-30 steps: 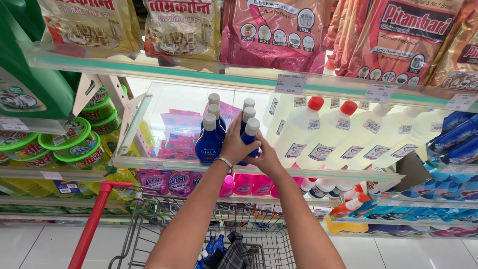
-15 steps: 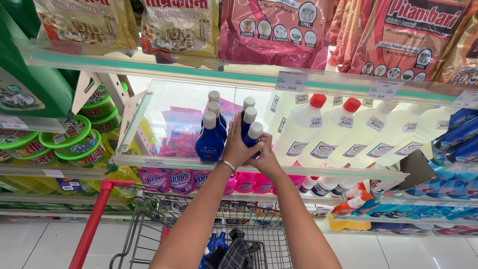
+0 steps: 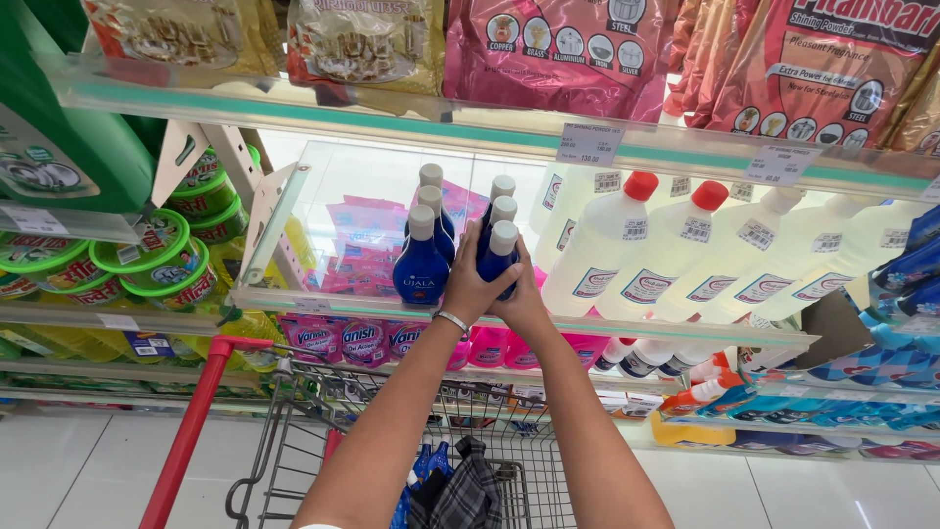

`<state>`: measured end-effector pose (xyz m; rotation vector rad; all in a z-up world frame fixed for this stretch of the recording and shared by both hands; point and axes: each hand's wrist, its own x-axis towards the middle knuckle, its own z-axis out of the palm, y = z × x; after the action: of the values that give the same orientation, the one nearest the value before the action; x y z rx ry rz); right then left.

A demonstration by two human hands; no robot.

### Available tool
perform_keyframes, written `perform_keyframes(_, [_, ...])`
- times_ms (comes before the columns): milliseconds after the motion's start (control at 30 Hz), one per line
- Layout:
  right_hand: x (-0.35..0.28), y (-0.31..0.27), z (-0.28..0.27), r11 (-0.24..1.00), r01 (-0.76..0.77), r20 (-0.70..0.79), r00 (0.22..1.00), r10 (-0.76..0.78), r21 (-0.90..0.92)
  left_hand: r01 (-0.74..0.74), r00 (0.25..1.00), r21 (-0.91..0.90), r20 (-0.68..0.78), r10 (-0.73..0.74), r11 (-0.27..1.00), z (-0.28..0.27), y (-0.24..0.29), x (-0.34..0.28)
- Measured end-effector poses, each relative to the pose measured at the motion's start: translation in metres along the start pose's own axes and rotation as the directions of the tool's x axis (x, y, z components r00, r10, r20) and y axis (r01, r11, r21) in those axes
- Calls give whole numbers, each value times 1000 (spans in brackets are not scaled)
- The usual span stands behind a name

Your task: Picking up blue detergent bottles from a shelf and placing them into a shopping cart in a convenience store.

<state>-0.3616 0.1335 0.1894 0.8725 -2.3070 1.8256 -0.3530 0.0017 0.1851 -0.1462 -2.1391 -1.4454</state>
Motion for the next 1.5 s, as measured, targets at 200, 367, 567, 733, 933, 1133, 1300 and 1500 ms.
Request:
perform_keyframes(200, [-24, -3, 3, 998, 54, -12, 998, -54, 24, -67, 993, 63, -92, 73, 996, -3, 26, -41])
perform_keyframes(367, [-71, -42, 20, 981, 54, -108, 991, -75, -186, -183, 970, 129, -139, 200, 975, -11, 32, -112])
perform_keyframes(567, [-64, -36, 24, 999, -21, -292, 956, 32, 38, 50, 873, -8, -486, -48, 999, -69, 31, -109])
perform_keyframes(733, [-39, -15, 14, 995, -41, -273, 960, 66, 94, 26, 889, -309, -427, -163, 951, -111, -14, -36])
perform_keyframes(933, [-11, -27, 10, 975, -89, -219, 966, 134, 205, 359, 893, -574, -19, -450, 736, -124, -12, 13])
perform_keyframes(1133, [10, -32, 6, 907, -152, -96, 974, 204, 392, 457, 881, -568, 184, -435, 685, -114, -18, 16])
perform_keyframes(1300, [12, -11, 10, 904, -134, -75, 981, 179, 407, 483, 859, -622, 202, -470, 616, -110, -10, 14])
perform_keyframes(1500, [16, -11, 15, 914, -61, -162, 977, 136, 400, 403, 903, -701, 199, -381, 589, -92, -20, 14])
